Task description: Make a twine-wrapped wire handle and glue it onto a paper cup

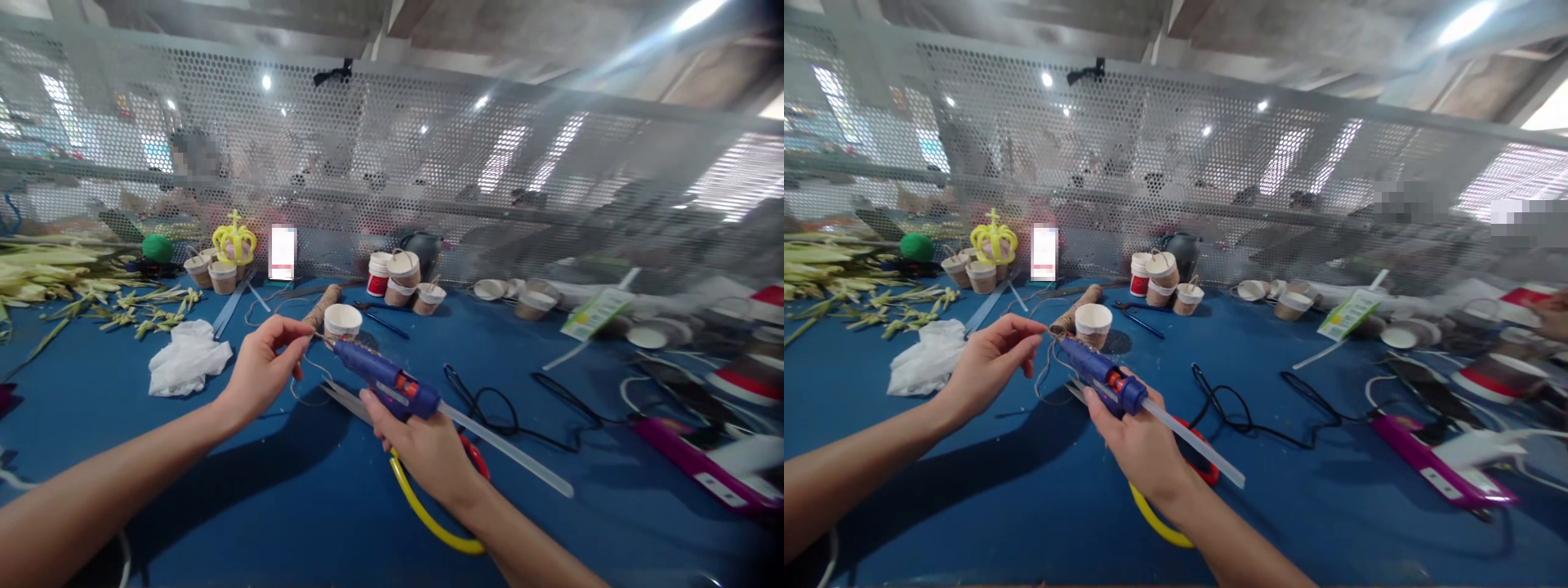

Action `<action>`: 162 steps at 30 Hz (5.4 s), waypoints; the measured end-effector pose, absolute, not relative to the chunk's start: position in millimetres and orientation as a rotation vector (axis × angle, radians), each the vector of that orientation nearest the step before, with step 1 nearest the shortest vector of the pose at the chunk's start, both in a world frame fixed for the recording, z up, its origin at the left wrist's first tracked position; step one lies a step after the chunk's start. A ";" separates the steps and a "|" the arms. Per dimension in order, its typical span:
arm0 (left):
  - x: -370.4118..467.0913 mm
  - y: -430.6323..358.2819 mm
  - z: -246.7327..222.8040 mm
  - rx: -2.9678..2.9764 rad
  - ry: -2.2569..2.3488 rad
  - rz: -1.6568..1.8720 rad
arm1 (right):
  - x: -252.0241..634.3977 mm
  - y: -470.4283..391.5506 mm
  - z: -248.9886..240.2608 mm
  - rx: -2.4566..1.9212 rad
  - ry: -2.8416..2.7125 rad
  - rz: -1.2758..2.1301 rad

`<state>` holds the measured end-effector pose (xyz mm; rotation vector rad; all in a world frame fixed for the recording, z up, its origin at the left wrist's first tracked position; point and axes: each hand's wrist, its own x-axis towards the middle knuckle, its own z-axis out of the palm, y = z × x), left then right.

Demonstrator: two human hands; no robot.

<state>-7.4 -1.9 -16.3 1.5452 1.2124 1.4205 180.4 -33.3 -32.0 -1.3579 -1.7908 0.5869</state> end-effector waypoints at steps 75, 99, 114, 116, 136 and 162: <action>-12.6 -8.2 -9.3 0.976 0.821 1.153 | 188.5 -34.9 3.0 -1.243 -1.754 1.122; -16.3 -1.9 -16.7 1.116 0.955 1.319 | 251.2 26.0 11.5 -1.407 -1.243 0.853; -10.4 -12.7 -12.6 1.127 0.946 1.225 | 263.5 94.2 -41.1 -2.092 -1.636 0.422; -9.7 -14.0 -10.9 1.122 0.950 1.214 | 264.2 93.5 -41.7 -2.141 -1.711 0.350; -13.9 -15.0 -3.5 1.086 0.864 1.274 | 182.8 -32.8 29.3 -0.869 -2.766 1.456; -2.1 -22.0 -13.7 1.174 0.900 1.121 | 158.6 -13.9 -17.9 -0.864 -1.239 1.644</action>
